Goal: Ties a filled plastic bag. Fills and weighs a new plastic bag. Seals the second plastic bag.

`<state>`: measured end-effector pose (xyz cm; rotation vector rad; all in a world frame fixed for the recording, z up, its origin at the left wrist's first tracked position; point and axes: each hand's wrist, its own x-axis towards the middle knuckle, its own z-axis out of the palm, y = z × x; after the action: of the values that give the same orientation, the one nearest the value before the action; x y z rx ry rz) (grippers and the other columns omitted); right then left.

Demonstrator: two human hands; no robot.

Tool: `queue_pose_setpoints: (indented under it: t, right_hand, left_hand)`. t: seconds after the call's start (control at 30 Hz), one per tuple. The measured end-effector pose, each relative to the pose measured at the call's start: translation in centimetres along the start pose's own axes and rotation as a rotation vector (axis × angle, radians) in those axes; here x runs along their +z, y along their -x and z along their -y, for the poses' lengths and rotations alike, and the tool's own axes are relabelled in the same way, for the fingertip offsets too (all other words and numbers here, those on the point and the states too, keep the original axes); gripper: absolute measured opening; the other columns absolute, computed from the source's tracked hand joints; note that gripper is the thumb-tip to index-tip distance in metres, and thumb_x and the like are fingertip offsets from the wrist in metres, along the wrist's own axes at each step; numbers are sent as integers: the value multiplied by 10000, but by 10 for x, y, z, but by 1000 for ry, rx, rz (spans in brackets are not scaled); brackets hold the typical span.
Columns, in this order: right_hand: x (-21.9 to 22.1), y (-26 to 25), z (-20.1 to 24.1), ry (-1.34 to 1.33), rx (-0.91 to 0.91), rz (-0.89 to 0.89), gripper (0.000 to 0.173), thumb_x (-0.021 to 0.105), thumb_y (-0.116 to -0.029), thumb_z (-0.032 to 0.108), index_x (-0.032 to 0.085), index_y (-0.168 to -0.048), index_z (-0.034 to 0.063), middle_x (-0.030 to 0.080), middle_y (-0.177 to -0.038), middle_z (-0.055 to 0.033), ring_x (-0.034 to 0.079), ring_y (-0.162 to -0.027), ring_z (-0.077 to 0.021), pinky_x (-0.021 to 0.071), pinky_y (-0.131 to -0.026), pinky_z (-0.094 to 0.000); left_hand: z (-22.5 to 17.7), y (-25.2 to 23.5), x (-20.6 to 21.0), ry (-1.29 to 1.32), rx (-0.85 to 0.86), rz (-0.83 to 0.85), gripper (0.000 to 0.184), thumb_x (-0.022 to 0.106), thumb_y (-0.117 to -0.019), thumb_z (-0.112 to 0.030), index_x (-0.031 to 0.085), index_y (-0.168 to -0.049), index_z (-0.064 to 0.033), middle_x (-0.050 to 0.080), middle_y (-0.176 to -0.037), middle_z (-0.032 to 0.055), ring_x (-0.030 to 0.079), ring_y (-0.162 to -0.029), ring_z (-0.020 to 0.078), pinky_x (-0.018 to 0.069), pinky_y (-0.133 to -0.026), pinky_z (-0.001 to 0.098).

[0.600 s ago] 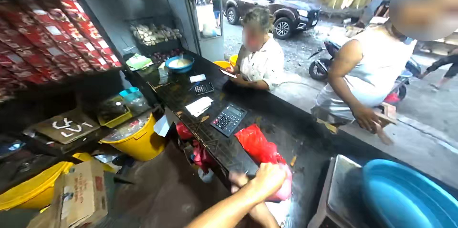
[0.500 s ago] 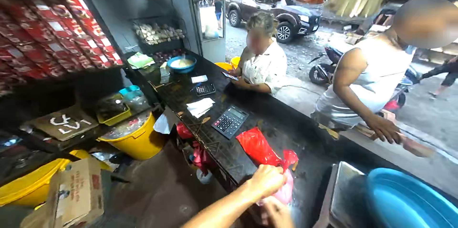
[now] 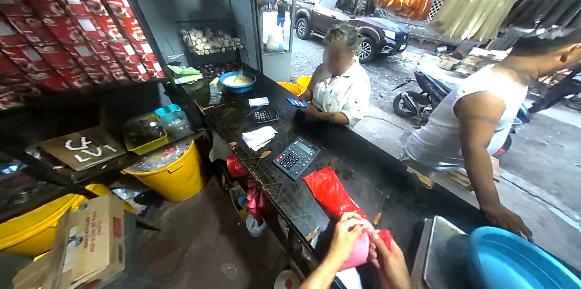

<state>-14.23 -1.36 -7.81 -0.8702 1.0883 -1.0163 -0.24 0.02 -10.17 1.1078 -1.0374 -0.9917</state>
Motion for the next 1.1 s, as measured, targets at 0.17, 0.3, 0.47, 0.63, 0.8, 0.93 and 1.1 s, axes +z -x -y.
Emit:
queue_pose_setpoints:
  t: [0.17,0.3,0.47,0.63,0.8,0.93,1.1]
  right_hand:
    - [11,13,1,154,-147,-65,92,583,-986,32,603,-1056,-24,636,-697,-51,594,-535,-101,535,-505,-260]
    - [8,-4,24,512,-332,87,159,617,-897,121,680,-995,13,672,-786,-35,647,-681,-98,566,-639,-304]
    - [21,-7,15,512,-503,-59,468,679,-893,183,560,-1285,-43,668,-1017,-135,663,-827,-155,582,-716,-330]
    - [26,7,-11,955,-635,-89,258,732,-900,197,743,-1059,-6,646,-1226,-249,574,-1207,-460,482,-998,-622]
    - [32,1,-26,863,-535,-94,231,661,-935,216,744,-1022,19,625,-1267,-229,540,-1266,-416,427,-1077,-599]
    - [30,-3,-43,660,-530,-198,202,633,-933,180,732,-974,9,640,-1194,-216,592,-1177,-353,484,-1033,-514]
    - [21,-13,-20,637,-506,-102,142,661,-937,173,728,-948,48,619,-1272,-144,565,-1214,-299,490,-1019,-471]
  left_hand:
    - [5,14,9,-35,-145,-61,193,610,-964,-96,773,-1001,1,563,-1421,182,519,-1334,220,436,-1118,350]
    - [-7,6,4,-67,-224,-24,201,599,-961,-78,760,-1040,14,563,-1425,184,522,-1336,239,441,-1116,379]
    - [-10,-2,-1,-152,-283,-2,206,514,-989,-75,669,-1054,44,551,-1320,222,539,-1227,285,455,-1050,426]
    - [-11,2,1,-44,-344,-191,194,544,-1005,-118,649,-1034,43,566,-1252,201,556,-1153,254,488,-977,403]
    - [-20,6,15,171,-454,-275,185,511,-1036,-81,634,-1086,49,639,-1002,124,621,-902,177,542,-814,341]
    - [-21,10,21,268,-532,-303,142,522,-1035,-57,605,-1115,26,646,-971,121,635,-884,187,554,-815,362]
    - [-13,24,22,298,-527,-299,207,475,-1065,-77,589,-1187,45,660,-1069,144,647,-979,201,553,-888,389]
